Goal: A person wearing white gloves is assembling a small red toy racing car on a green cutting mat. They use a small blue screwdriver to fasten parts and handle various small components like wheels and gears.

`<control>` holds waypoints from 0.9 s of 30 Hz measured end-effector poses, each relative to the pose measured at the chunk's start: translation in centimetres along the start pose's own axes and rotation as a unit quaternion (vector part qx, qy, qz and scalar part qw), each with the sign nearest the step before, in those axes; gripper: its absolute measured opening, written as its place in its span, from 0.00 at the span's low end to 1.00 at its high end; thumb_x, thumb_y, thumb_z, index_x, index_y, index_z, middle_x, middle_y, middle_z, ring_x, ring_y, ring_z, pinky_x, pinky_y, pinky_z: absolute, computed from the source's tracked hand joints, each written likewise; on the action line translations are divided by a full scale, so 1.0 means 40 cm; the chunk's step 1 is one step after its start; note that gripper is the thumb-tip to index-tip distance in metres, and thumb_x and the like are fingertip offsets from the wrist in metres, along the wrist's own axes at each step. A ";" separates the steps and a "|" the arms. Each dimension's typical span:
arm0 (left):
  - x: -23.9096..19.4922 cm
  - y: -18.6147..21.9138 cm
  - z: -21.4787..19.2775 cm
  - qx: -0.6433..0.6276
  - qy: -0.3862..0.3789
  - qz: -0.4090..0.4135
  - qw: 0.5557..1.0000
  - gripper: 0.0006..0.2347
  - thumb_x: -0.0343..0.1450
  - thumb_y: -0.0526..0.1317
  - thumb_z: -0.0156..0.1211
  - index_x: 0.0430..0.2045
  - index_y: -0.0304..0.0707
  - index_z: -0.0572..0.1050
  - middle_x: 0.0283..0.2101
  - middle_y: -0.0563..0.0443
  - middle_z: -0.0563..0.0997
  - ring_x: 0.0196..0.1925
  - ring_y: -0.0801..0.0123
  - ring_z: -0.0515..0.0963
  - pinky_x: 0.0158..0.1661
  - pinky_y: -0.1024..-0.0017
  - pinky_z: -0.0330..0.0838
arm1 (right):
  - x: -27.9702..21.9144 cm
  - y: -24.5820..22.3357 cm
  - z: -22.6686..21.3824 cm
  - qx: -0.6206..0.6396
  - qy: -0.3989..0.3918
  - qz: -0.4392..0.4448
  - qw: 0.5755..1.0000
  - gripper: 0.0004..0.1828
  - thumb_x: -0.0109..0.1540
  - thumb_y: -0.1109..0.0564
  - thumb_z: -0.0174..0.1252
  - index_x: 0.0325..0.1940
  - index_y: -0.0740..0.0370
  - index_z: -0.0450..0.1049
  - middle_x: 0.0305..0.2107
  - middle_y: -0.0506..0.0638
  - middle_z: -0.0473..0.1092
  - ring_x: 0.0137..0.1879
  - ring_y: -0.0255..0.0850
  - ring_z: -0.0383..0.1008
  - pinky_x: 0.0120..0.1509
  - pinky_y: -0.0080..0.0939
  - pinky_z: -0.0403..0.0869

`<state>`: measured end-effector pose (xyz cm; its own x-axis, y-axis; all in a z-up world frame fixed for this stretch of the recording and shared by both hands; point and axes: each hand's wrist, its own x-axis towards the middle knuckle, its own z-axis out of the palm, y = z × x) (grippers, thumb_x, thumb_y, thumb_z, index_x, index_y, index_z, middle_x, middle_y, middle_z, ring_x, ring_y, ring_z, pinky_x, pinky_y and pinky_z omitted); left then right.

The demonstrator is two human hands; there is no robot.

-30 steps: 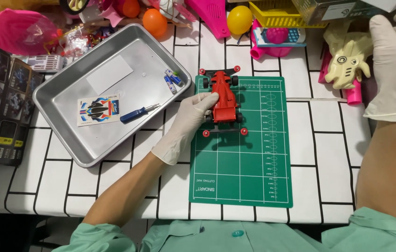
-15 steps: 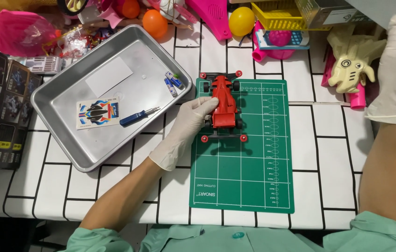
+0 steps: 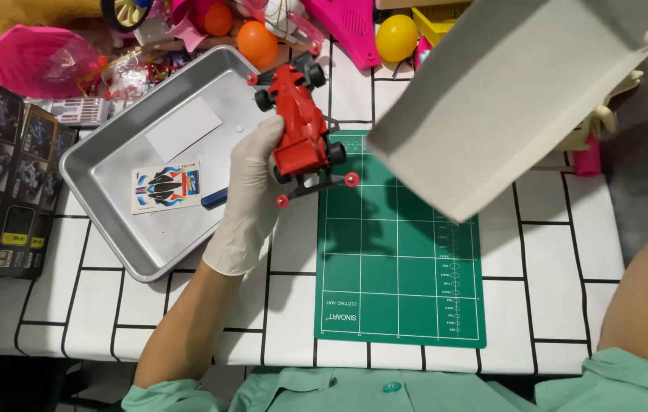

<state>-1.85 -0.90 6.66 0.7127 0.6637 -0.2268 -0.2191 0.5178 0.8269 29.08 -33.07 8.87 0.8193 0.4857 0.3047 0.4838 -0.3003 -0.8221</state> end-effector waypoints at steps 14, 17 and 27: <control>0.029 -0.068 -0.067 0.122 -0.123 0.002 0.985 0.15 0.70 0.44 0.65 0.44 0.33 0.79 0.34 0.50 0.82 0.34 0.77 0.79 0.35 0.75 0.81 | -0.072 0.026 0.357 -0.077 -0.199 -0.118 0.970 0.13 0.63 0.68 0.65 0.45 0.51 0.82 0.35 0.47 0.79 0.50 0.45 0.80 0.59 0.49 0.76; 0.000 -0.048 -0.039 0.163 -0.141 -0.020 0.976 0.15 0.70 0.44 0.67 0.44 0.32 0.80 0.35 0.52 0.82 0.35 0.77 0.79 0.38 0.75 0.80 | -0.081 0.050 0.401 -0.060 -0.202 -0.122 0.970 0.13 0.63 0.69 0.65 0.44 0.51 0.82 0.35 0.48 0.79 0.49 0.46 0.81 0.57 0.49 0.76; -0.026 -0.070 0.014 0.304 -0.153 -0.076 0.937 0.15 0.67 0.46 0.71 0.42 0.38 0.83 0.36 0.54 0.85 0.38 0.77 0.80 0.43 0.77 0.77 | -0.067 0.100 0.416 -0.064 -0.215 -0.140 0.964 0.13 0.67 0.71 0.59 0.40 0.54 0.79 0.34 0.49 0.78 0.50 0.51 0.80 0.62 0.50 0.74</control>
<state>-1.62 -3.34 4.88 0.8827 0.3740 -0.2844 0.2547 0.1279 0.9585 23.68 -21.90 -3.25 0.4605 0.8499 0.2562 0.7246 -0.1932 -0.6616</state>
